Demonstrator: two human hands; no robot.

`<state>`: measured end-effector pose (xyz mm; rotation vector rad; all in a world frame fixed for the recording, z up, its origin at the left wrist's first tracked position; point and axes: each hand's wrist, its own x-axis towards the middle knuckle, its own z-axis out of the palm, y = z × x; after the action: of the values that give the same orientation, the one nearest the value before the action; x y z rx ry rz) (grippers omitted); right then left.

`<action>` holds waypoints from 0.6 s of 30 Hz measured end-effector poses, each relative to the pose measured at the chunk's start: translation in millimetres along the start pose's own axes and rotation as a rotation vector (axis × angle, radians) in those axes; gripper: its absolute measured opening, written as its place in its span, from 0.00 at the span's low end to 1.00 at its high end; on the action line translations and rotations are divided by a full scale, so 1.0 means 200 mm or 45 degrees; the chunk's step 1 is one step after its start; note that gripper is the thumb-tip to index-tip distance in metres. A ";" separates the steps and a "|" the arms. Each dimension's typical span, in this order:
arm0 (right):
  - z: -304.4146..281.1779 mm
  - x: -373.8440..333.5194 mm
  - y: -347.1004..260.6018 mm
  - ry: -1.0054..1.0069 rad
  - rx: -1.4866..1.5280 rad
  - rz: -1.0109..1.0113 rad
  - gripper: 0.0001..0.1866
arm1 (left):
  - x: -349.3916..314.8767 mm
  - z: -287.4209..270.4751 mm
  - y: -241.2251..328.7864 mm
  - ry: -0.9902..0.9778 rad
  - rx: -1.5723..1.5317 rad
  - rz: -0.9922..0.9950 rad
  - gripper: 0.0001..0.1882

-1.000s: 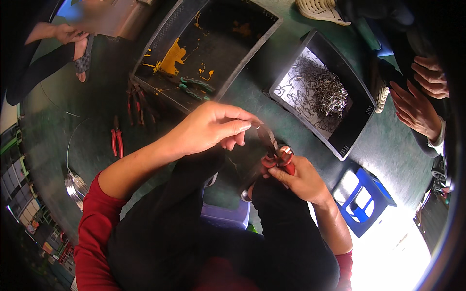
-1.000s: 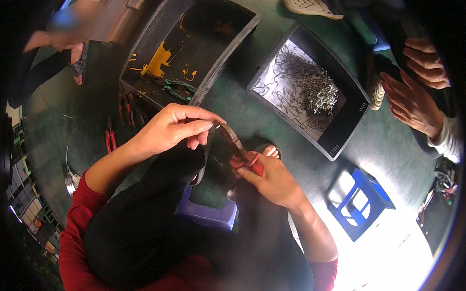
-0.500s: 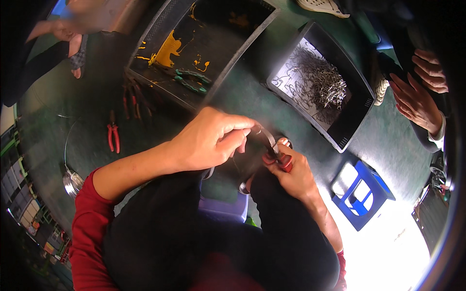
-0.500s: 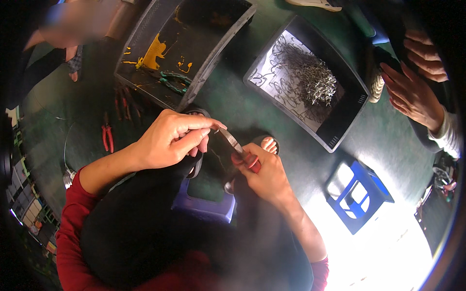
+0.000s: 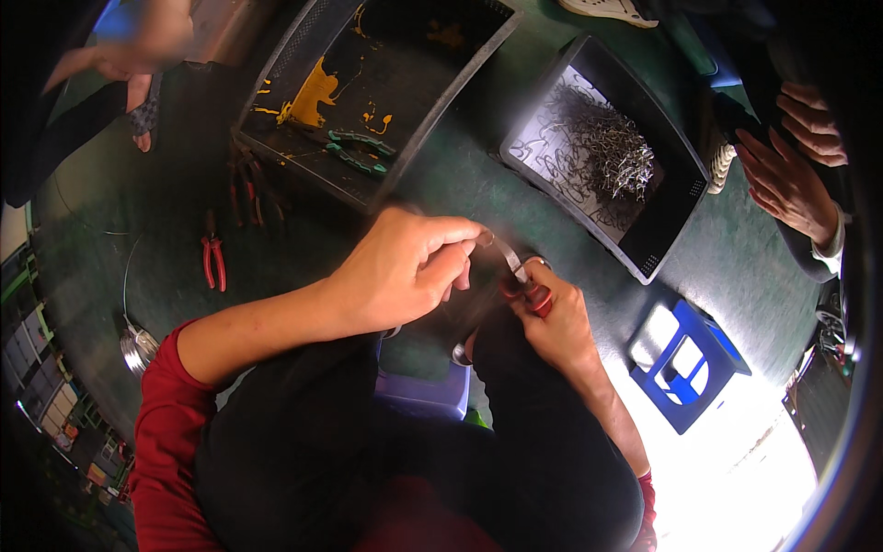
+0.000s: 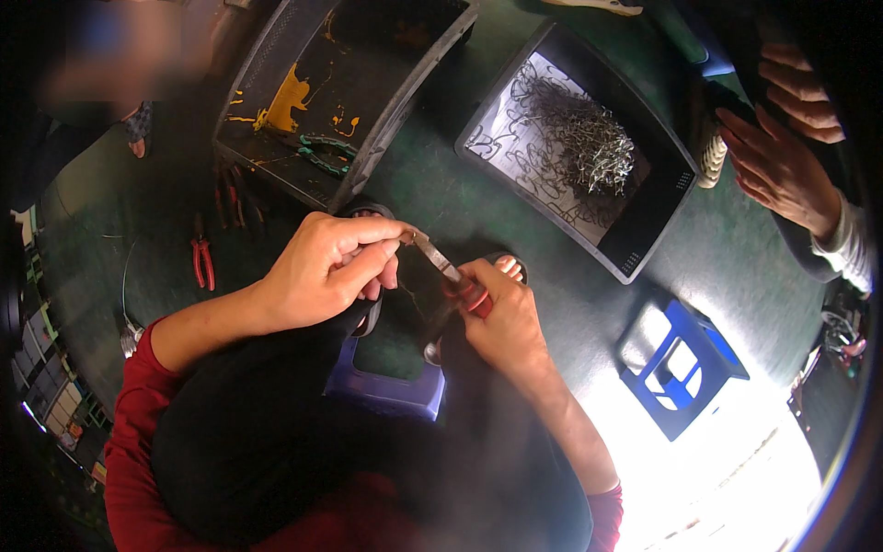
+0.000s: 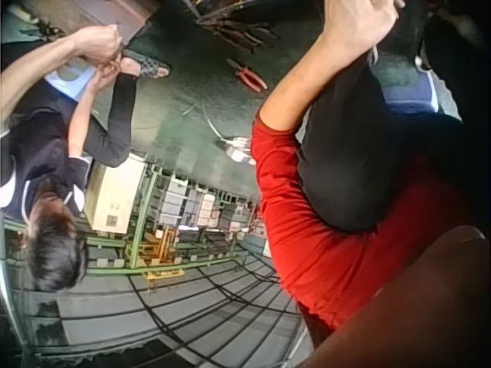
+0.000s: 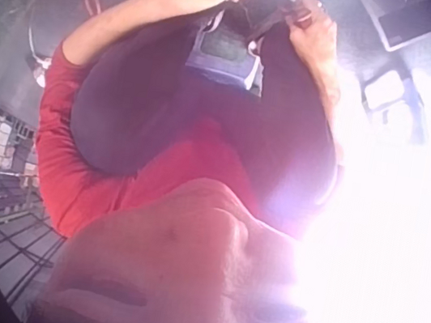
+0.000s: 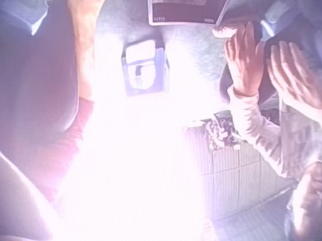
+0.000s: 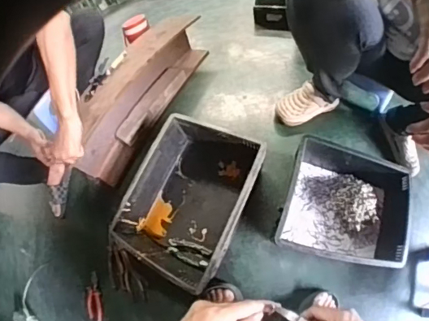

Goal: The person sits on a low stool and repeatedly picks up short pieces of metal wire from a black tray. Using red-handled pliers, they bend each piece into a loop and place it into a second tray. The process is repeated continuously throughout the clip.

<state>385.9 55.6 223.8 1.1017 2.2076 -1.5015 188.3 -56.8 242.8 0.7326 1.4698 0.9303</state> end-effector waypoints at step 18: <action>-0.05 0.04 0.19 -0.143 0.199 0.085 0.15 | 0.18 -0.07 -0.17 0.032 -0.323 -0.227 0.14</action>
<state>409.0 75.0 198.6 1.0955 1.9881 -1.6867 172.6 -44.2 195.4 0.3992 1.3825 0.9686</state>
